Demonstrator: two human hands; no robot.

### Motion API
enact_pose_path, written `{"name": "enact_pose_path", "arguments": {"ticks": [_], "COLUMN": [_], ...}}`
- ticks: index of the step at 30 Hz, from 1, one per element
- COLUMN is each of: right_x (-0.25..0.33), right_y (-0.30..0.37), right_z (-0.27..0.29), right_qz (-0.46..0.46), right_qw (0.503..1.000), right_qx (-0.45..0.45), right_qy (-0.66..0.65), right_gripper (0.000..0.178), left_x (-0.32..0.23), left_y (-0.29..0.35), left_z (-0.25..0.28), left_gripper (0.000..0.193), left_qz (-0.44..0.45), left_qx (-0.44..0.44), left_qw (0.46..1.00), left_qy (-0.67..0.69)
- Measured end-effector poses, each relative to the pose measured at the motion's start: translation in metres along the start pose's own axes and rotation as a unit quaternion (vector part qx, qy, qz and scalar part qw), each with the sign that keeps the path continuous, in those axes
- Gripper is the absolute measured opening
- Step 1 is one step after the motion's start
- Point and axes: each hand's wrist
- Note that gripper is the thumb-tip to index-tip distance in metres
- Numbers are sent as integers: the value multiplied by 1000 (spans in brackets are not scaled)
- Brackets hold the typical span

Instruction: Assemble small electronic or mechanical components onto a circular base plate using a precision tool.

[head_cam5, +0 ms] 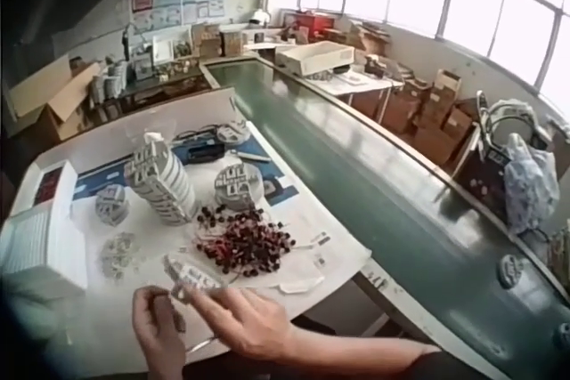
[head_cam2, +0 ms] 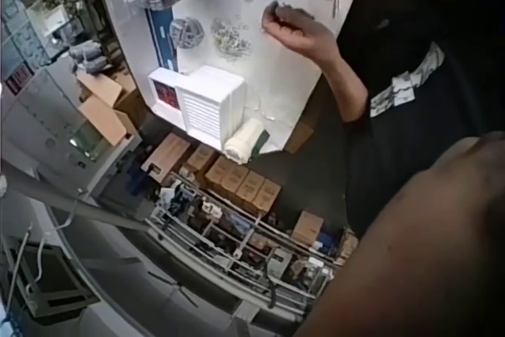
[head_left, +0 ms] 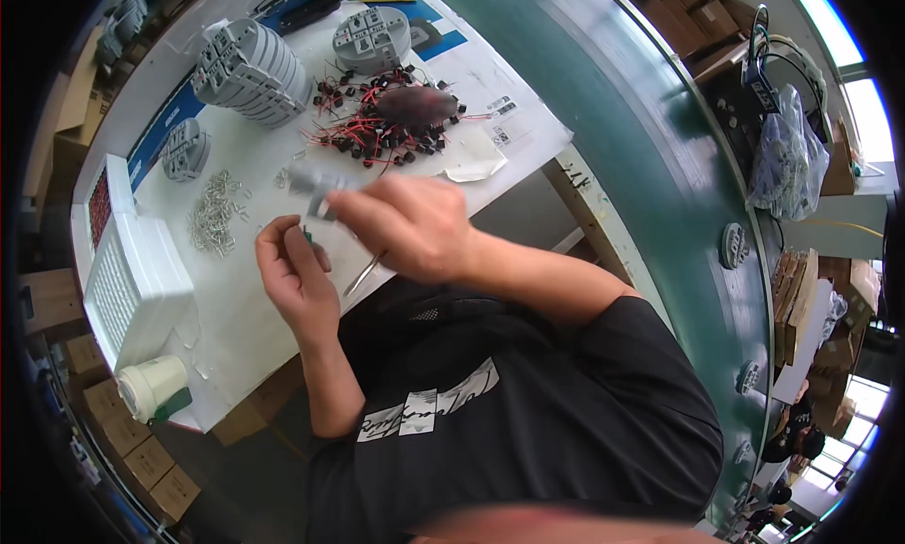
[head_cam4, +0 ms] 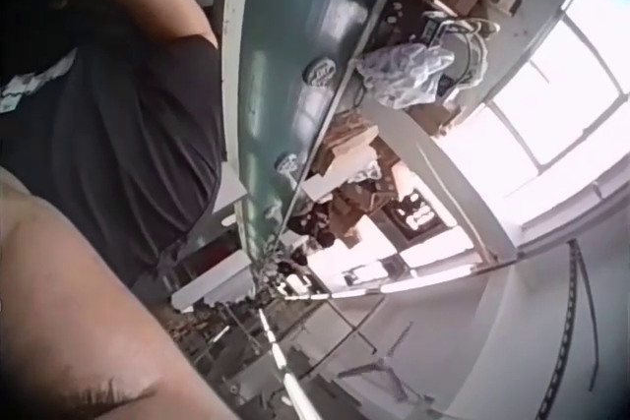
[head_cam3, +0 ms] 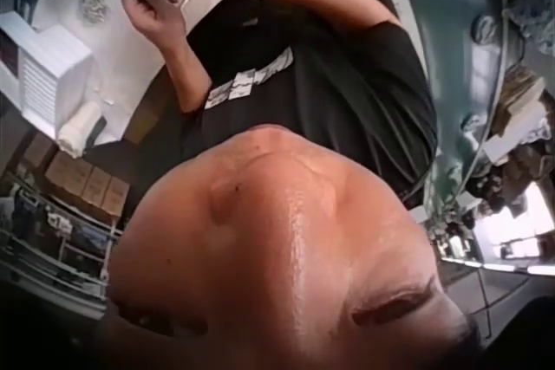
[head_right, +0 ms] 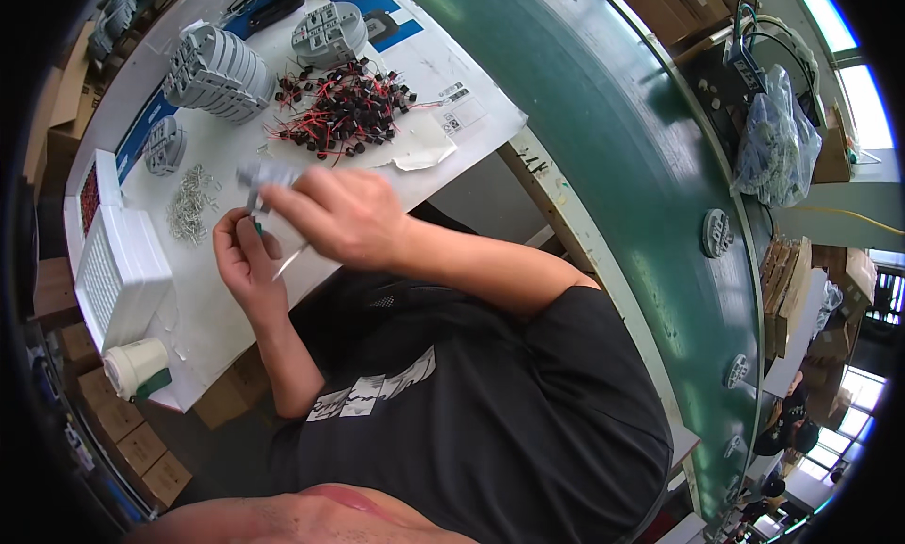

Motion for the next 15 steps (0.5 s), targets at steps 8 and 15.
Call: {"name": "enact_pose_path", "arguments": {"ticks": [8, 15], "right_x": [-251, -353], "right_y": [-24, 60], "right_z": [192, 310], "right_qz": [-365, -452], "right_qw": [884, 705], "right_qx": [-164, -60], "right_qy": [243, 543], "right_gripper": [38, 46], "left_x": [7, 33], "left_y": [2, 13], "left_z": [11, 48], "left_gripper": [22, 17], "left_qz": [-26, -95], "left_qx": [-20, -17], "left_qw": [999, 973], "left_qy": [-6, -209]}}
Point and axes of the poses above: each hand's wrist, its own y-axis away from the middle knuckle, its own z-axis out of the back of the hand, x = y × z, and after that the axes turned 10 degrees about -y, right-handed
